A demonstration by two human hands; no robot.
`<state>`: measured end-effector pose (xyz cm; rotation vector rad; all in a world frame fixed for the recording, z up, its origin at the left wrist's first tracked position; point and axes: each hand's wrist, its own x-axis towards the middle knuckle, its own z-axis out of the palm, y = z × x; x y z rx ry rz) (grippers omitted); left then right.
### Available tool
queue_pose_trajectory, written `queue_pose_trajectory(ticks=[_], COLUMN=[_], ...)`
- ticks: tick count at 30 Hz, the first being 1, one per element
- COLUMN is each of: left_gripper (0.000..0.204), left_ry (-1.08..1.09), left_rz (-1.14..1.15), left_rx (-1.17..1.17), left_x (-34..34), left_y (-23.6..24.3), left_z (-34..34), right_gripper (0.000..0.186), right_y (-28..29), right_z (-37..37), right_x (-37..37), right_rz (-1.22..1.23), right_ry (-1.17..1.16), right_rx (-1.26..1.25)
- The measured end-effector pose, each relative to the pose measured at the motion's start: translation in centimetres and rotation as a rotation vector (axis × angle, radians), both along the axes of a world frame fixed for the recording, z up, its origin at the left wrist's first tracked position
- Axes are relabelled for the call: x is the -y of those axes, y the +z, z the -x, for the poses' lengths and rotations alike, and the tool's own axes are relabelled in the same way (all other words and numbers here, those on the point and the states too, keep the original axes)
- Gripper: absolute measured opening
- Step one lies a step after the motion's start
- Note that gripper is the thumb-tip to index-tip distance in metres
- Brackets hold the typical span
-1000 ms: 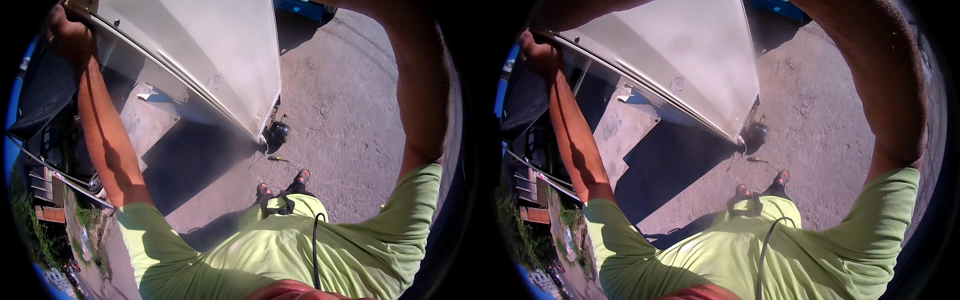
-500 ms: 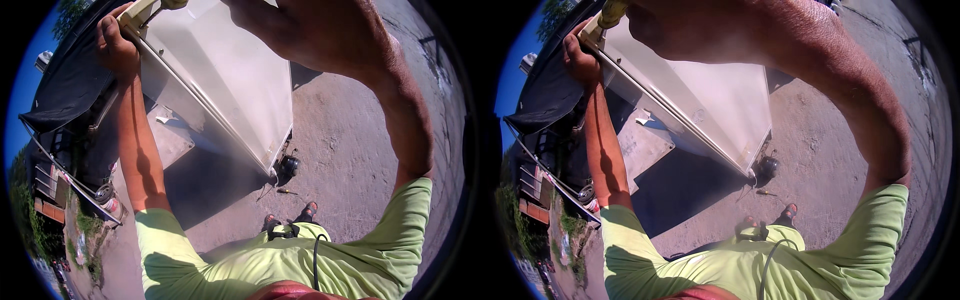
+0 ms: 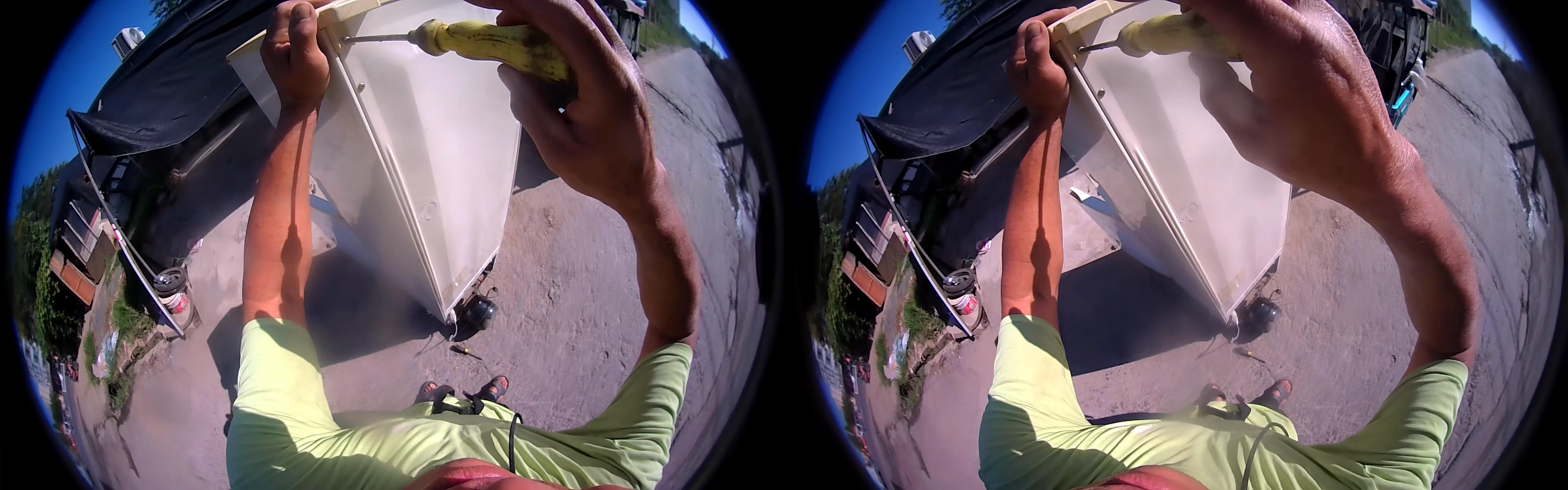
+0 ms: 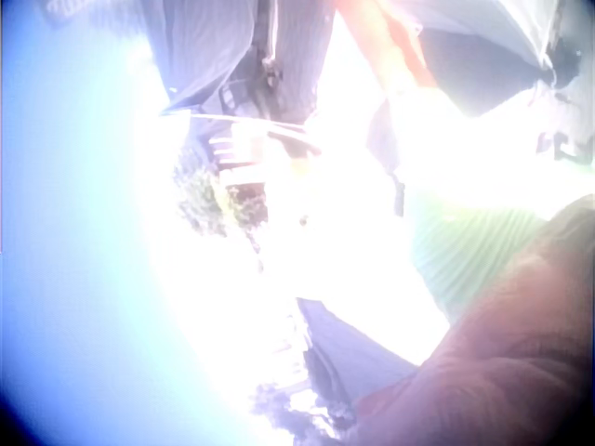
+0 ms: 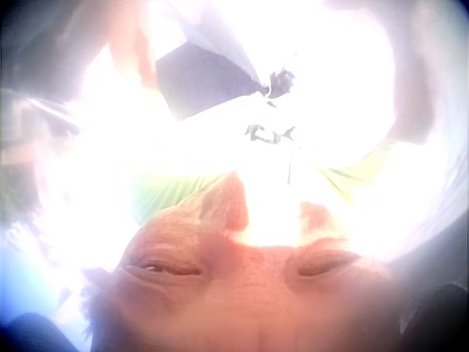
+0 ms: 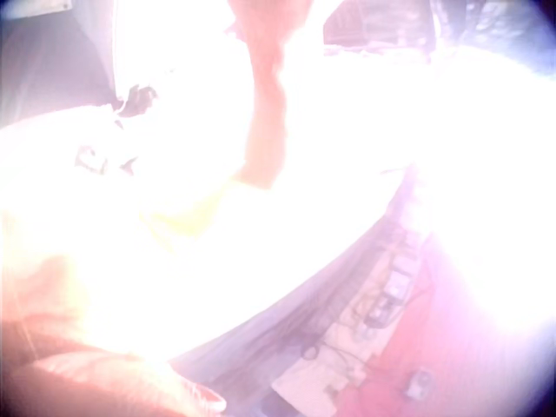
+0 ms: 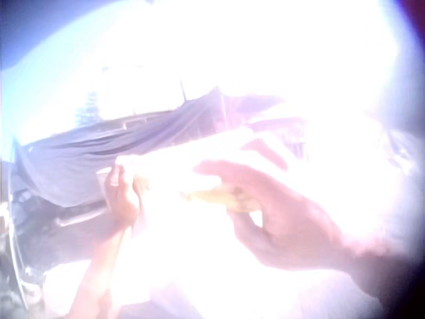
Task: The person disassembles a refrigerator unit by removing external panels and a door using a screwdriver, and then works on the internal components near the compressor.
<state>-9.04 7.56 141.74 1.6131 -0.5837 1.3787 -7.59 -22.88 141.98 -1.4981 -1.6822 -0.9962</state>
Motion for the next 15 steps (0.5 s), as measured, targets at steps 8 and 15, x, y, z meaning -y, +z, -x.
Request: queue_pose_trajectory(ticks=[8, 15], left_gripper=[0.029, 0.036], left_ry=[0.043, 0.199], left_rz=[0.027, -0.354], left_rx=[-0.005, -0.053], left_x=[0.0, -1.8], left_y=[-0.3, 1.0], left_z=[-0.1, 2.2], right_gripper=[0.026, 0.027], right_y=[-1.2, -2.2], right_z=[0.3, 0.1], right_x=[0.5, 0.2], right_rz=[-0.135, -0.174], right_ry=[-0.334, -0.347], right_rx=[0.150, 0.139])
